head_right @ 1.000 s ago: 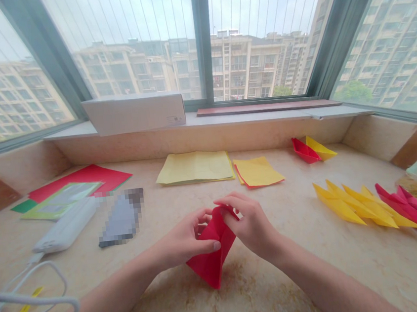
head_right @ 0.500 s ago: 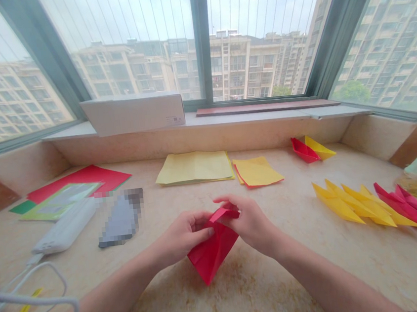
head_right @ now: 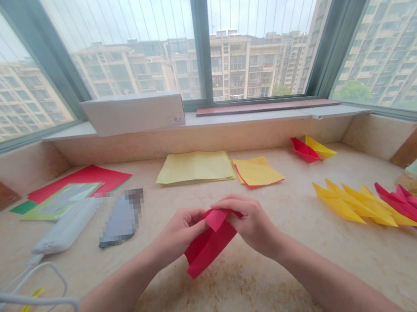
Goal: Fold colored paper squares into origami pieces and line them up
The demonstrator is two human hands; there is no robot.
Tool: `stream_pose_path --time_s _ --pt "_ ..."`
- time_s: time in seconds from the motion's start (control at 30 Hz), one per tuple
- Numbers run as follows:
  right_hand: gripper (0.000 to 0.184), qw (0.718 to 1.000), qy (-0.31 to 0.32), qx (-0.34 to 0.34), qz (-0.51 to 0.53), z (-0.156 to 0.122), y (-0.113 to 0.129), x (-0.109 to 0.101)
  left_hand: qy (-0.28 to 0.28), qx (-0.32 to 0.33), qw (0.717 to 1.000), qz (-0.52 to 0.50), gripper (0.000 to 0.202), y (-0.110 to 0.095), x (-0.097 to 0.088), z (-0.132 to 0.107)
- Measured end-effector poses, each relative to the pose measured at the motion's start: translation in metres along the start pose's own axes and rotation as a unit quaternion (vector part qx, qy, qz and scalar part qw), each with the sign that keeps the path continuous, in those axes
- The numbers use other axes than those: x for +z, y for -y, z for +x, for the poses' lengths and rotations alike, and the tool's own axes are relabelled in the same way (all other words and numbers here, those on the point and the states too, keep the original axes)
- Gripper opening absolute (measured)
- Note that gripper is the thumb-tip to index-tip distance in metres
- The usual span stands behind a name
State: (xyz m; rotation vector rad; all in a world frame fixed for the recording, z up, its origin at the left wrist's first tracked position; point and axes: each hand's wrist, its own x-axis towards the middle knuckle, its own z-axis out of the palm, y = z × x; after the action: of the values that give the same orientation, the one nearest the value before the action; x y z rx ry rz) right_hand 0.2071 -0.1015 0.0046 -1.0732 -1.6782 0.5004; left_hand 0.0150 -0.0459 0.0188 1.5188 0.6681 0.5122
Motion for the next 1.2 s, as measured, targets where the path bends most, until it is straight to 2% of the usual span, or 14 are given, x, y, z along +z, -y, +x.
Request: stream_pose_path --time_s 0.4,0.63,0.73,0.83,0.9,1.0,1.1,1.2 --pt "0.046 0.999 0.021 -0.027 -0.036 -0.001 -0.004 -0.001 -0.006 0.004 1.000 -0.014 0.041 0.002 0.001 0.001" --pt "0.042 0.996 0.035 -0.036 -0.069 0.000 -0.001 0.000 0.010 0.014 1.000 -0.017 0.045 0.001 0.001 -0.001" --pt "0.036 0.997 0.021 -0.015 -0.072 0.000 0.001 0.001 0.045 0.025 0.998 -0.038 0.037 0.004 0.000 -0.001" --pt "0.028 0.998 -0.013 0.042 -0.055 0.001 0.002 0.002 0.055 0.027 0.997 -0.053 0.036 0.008 -0.001 0.000" --pt "0.026 0.994 -0.029 0.107 -0.005 0.002 0.002 0.002 0.045 0.021 0.998 -0.044 0.035 0.009 -0.002 0.001" --pt "0.035 0.977 -0.038 0.181 0.109 0.005 0.000 0.000 0.024 0.016 0.999 -0.024 0.031 0.008 -0.003 0.002" --pt "0.041 0.970 -0.061 0.180 0.155 0.008 -0.002 -0.003 -0.005 0.008 1.000 -0.020 0.032 0.004 -0.002 0.001" --pt "0.039 0.978 -0.074 0.150 0.123 0.008 -0.004 -0.004 -0.028 -0.001 0.999 -0.025 0.033 0.000 -0.001 0.000"
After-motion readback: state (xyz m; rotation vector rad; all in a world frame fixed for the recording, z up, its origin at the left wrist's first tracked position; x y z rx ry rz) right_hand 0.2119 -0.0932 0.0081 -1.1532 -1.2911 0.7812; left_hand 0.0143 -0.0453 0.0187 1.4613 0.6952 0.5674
